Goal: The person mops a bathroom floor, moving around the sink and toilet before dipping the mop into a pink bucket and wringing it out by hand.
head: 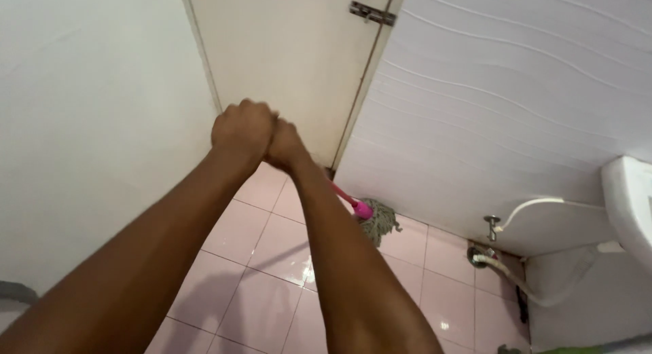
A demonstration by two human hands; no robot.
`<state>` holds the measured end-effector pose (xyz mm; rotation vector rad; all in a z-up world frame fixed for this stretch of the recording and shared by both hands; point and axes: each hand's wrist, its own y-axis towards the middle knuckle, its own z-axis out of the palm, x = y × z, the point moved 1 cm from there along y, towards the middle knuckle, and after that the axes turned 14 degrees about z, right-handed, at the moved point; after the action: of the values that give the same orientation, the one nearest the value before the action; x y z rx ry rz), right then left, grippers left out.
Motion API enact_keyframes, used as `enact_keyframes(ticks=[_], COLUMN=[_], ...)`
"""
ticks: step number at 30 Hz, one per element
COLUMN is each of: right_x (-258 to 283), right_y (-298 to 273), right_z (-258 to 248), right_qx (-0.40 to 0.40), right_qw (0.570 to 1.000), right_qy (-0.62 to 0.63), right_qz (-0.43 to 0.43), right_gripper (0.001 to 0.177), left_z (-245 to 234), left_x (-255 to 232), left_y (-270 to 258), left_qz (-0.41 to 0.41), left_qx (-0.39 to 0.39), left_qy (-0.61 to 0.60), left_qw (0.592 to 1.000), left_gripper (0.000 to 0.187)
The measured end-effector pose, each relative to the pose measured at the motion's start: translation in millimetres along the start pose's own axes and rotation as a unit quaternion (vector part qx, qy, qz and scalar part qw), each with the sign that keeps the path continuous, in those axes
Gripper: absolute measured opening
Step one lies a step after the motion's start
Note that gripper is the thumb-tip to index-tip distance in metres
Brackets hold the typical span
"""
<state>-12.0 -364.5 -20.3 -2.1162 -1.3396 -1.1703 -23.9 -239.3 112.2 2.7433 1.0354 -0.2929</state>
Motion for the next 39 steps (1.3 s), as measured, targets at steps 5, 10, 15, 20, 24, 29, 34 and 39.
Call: enact_keyframes(ticks=[5,10,15,20,24,29,34,39], right_x=[47.7,130.0,108.5,41.1,22.4,-15.7,-57.2,-129.1], right_y=[-0.1,2.0,21.4,25.7,26.4,29.2,26.0,14.5], right_z=[50.1,77.6,129.7,140.0,114.1,38.2,-55.8,-126.9], right_qx=[0.114,0.147,0.114,0.091,0.052,0.010,-0.048,-0.077], right_qw=[0.960,0.954,0.969,0.968,0.981,0.981,0.989,0.990], right_qy=[-0.249,-0.262,-0.218,-0.220,-0.179,-0.145,-0.120,-0.086], right_qz=[-0.054,-0.004,-0.010,0.078,0.055,0.127,0.075,0.078], right_gripper=[0.041,0.039,0.049,0.043,0.045,0.038,0.033,0.023], left_z=[-3.0,-57.2,-18.8,31.8,17.4,43.9,60.9,93.7], left_x=[61.9,115.8,168.6,163.2,125.4,63.4,-29.3,-114.1], left_y=[-22.2,-32.3,-8.1,12.0,22.8,64.6,102.9,125.4], left_qz=[-0.055,-0.070,-0.032,-0.047,-0.014,0.059,0.100,0.130], left_qx=[0.036,0.050,0.069,0.091,0.126,0.072,0.039,0.063], left_qy=[0.001,0.015,0.040,-0.017,0.010,0.015,0.014,0.024], left_qw=[0.998,0.996,0.996,0.995,0.992,0.996,0.994,0.989], left_gripper=[0.046,0.048,0.036,0.028,0.028,0.029,0.021,0.012])
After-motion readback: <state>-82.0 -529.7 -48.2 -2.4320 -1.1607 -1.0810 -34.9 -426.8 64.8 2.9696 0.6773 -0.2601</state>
